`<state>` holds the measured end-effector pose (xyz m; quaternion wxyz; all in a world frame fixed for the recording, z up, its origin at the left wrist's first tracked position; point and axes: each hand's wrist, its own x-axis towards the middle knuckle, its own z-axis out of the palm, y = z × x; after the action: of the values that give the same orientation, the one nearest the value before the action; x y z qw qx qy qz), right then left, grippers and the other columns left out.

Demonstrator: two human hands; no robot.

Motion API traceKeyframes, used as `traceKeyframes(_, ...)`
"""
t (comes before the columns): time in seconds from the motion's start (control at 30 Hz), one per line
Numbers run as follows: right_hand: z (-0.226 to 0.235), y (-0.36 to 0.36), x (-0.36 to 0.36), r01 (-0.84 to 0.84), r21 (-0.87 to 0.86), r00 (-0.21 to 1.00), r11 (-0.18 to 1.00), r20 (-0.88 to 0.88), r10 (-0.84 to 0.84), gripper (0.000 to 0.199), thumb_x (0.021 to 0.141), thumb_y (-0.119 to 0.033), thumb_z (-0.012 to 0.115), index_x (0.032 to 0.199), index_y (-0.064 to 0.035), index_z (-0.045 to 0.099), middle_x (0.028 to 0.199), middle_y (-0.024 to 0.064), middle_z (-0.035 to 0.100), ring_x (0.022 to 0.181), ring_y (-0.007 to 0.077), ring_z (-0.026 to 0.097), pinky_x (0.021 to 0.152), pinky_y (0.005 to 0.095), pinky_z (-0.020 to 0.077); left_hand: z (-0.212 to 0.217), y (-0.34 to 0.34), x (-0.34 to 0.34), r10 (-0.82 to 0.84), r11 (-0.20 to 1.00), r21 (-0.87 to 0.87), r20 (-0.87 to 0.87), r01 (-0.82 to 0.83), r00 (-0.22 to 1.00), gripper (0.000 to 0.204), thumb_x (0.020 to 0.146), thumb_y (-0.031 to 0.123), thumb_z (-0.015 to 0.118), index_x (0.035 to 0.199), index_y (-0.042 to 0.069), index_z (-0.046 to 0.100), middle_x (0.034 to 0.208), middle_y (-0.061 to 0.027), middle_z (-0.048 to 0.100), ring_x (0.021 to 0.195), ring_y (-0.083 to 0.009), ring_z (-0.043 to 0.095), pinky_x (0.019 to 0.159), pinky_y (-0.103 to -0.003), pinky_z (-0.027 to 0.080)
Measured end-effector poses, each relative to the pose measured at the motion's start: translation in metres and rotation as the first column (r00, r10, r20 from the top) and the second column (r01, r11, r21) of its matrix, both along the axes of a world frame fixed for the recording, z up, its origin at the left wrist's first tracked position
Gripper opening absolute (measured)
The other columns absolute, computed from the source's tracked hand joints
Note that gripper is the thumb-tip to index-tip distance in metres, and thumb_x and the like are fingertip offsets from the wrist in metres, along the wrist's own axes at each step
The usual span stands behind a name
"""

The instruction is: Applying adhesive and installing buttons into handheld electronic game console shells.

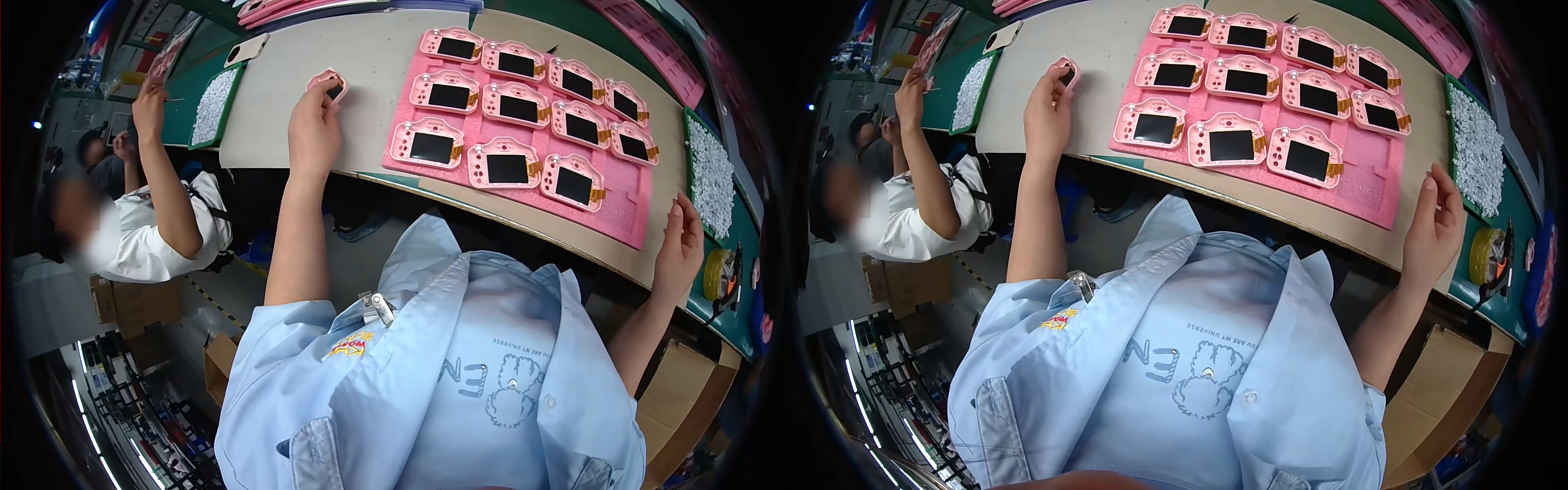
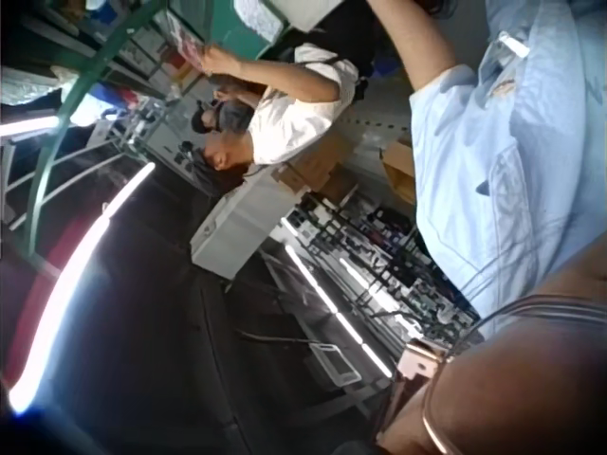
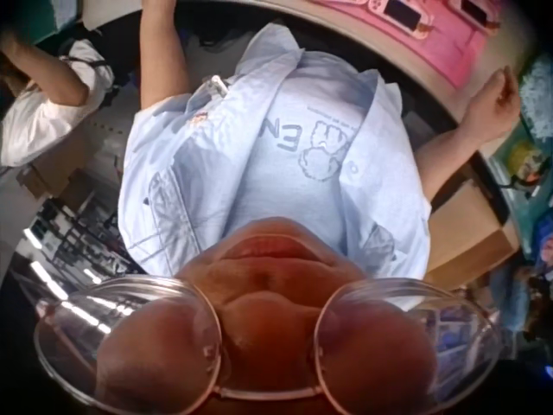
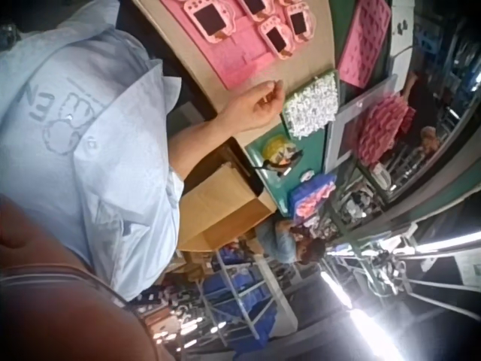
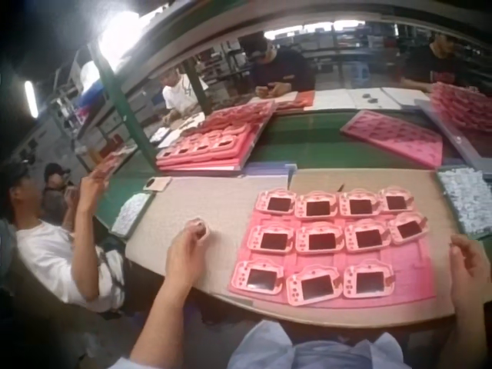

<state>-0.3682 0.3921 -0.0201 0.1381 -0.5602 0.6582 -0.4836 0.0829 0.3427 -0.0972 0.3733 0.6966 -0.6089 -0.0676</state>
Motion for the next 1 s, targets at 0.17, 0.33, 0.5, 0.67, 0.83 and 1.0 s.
traceKeyframes(0.17,0.029,0.015,0.052,-0.263,-0.025,0.957,0.965,0.123,0.264,0.028,0.094,-0.007,0.053,0.12,0.0025,0.056,0.102,0.0111,0.063,0.09,0.0142,0.057,0.082,0.0223,0.0452,0.037,0.016,-0.096,-0.449,0.762,-0.403,0.236,0.507,0.862,0.034,0.078,0.003,0.059,0.112,0.008,0.061,0.081,-0.0025,0.06,0.073,-0.0187,0.054,0.068,-0.03,0.043)
traceKeyframes(0.33,0.017,0.016,0.1,-0.499,-0.006,0.747,0.866,0.503,0.434,0.037,0.093,-0.004,0.052,0.13,0.0013,0.048,0.093,0.0091,0.06,0.082,0.0102,0.054,0.078,0.0194,0.0443,0.047,0.039,-0.171,-0.659,0.522,-0.481,0.296,0.704,0.691,0.028,0.083,0.017,0.056,0.11,0.012,0.061,0.086,0.0016,0.056,0.079,-0.0131,0.053,0.076,-0.026,0.039)
traceKeyframes(0.5,0.01,0.015,0.068,-0.432,-0.015,0.808,0.902,0.437,0.394,0.031,0.094,-0.003,0.051,0.125,0.001,0.053,0.104,0.0106,0.062,0.081,0.0095,0.056,0.072,0.0178,0.0454,0.05,0.043,-0.19,-0.725,0.423,-0.485,0.326,0.765,0.607,0.026,0.081,0.017,0.059,0.106,0.014,0.062,0.093,0.0018,0.057,0.086,-0.0141,0.055,0.081,-0.028,0.037)
traceKeyframes(0.67,0.006,-0.003,0.021,-0.137,0.316,0.989,0.939,0.096,0.112,0.027,0.095,-0.008,0.051,0.118,0.0024,0.059,0.103,0.0102,0.063,0.08,0.0106,0.056,0.07,0.0205,0.0465,0.037,0.032,-0.147,-0.582,0.722,-0.486,-0.043,0.492,0.812,0.027,0.076,0.001,0.066,0.102,0.005,0.063,0.107,-0.0077,0.061,0.098,-0.0234,0.057,0.087,-0.032,0.043)
traceKeyframes(0.83,-0.011,-0.003,0.009,0.109,0.218,0.873,0.97,-0.488,0.012,0.027,0.095,-0.012,0.052,0.117,0.0029,0.06,0.102,0.0093,0.063,0.08,0.0104,0.055,0.07,0.0198,0.0463,0.014,0.021,-0.096,-0.351,0.913,-0.305,-0.252,0.27,0.902,0.021,0.085,0.004,0.06,0.107,0.004,0.062,0.113,-0.0103,0.059,0.104,-0.0223,0.056,0.09,-0.03,0.044)
traceKeyframes(1.0,-0.025,-0.001,0.003,0.093,0.082,0.933,0.992,-0.354,-0.058,0.029,0.094,-0.015,0.055,0.115,0.003,0.061,0.099,0.01,0.064,0.08,0.0124,0.057,0.07,0.0224,0.0476,0.007,0.011,-0.08,-0.152,0.985,-0.039,-0.634,0.165,0.759,0.029,0.094,0.013,0.053,0.12,0.001,0.055,0.118,-0.012,0.058,0.108,-0.0203,0.055,0.093,-0.03,0.043)
